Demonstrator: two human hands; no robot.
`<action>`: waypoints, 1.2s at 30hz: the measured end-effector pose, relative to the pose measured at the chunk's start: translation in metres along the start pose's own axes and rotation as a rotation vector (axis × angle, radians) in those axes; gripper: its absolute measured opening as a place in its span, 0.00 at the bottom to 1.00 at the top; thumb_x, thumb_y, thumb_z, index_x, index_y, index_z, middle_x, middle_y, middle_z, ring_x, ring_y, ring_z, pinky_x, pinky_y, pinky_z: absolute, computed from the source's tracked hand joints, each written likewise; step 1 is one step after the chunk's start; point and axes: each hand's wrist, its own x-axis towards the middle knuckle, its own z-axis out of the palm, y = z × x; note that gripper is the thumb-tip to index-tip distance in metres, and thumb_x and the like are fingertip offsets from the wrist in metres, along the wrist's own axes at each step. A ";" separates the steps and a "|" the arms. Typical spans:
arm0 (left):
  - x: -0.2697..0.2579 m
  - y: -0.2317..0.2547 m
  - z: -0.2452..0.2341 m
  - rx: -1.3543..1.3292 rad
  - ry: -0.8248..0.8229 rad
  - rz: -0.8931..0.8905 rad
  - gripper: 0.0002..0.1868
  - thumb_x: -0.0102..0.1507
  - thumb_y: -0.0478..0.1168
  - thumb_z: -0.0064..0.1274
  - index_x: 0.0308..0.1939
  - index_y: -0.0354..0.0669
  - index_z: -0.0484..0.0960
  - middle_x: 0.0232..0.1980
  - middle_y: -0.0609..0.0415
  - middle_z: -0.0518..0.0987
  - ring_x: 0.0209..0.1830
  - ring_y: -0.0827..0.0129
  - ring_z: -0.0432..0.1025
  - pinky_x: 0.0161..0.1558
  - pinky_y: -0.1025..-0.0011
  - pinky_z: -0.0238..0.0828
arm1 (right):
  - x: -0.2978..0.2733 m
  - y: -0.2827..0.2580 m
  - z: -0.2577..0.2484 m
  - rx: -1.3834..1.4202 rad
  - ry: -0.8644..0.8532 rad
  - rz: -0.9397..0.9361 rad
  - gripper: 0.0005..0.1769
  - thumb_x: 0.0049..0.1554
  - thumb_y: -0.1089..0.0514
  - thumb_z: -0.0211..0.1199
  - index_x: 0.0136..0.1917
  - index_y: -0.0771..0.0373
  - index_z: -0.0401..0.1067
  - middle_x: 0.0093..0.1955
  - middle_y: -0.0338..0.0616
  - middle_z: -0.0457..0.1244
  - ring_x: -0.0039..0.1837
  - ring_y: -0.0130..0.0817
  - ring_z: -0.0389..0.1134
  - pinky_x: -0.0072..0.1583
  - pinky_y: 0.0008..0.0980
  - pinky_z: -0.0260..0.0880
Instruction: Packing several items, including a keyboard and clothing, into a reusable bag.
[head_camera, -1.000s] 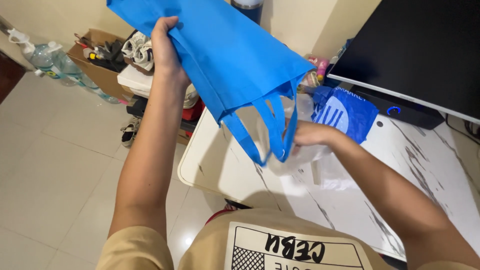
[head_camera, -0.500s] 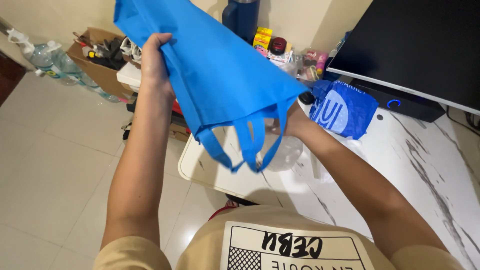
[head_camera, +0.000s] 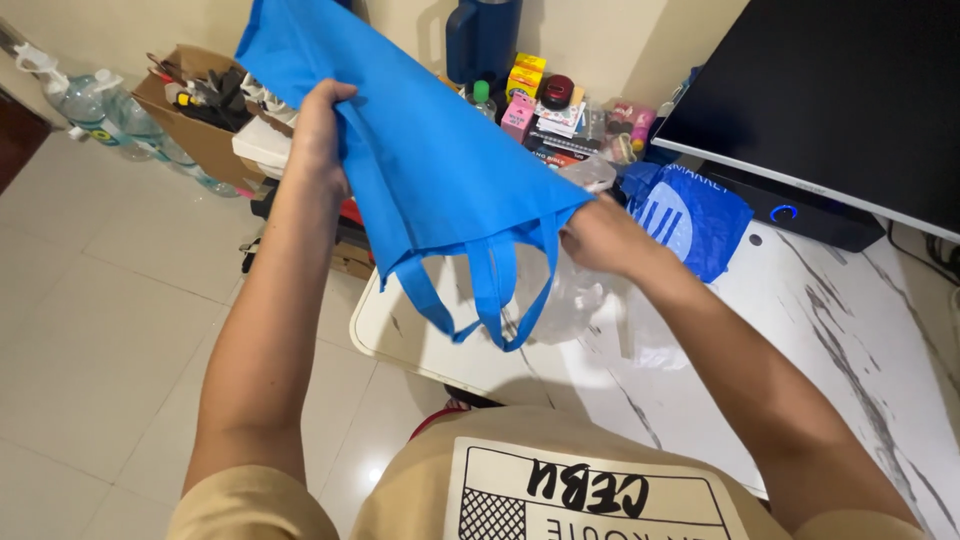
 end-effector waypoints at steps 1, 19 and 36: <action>0.003 0.001 -0.005 0.003 -0.002 0.000 0.34 0.55 0.50 0.51 0.62 0.34 0.71 0.58 0.37 0.79 0.55 0.48 0.76 0.57 0.44 0.77 | 0.003 0.002 -0.006 0.000 0.003 0.002 0.16 0.49 0.63 0.63 0.52 0.59 0.76 0.53 0.55 0.69 0.56 0.57 0.69 0.55 0.51 0.70; -0.010 0.001 -0.067 -0.235 0.056 0.103 0.24 0.54 0.43 0.52 0.54 0.38 0.77 0.52 0.42 0.80 0.49 0.51 0.75 0.57 0.48 0.76 | 0.056 -0.016 0.029 -0.445 -0.509 0.389 0.39 0.52 0.20 0.67 0.58 0.53 0.79 0.57 0.50 0.72 0.58 0.50 0.72 0.59 0.45 0.73; 0.052 -0.027 -0.019 0.060 -0.023 0.034 0.31 0.56 0.45 0.49 0.60 0.29 0.71 0.56 0.37 0.79 0.53 0.48 0.77 0.58 0.48 0.77 | 0.011 -0.016 0.098 0.141 -0.085 0.011 0.16 0.57 0.50 0.61 0.56 0.58 0.75 0.51 0.51 0.70 0.54 0.45 0.72 0.57 0.43 0.72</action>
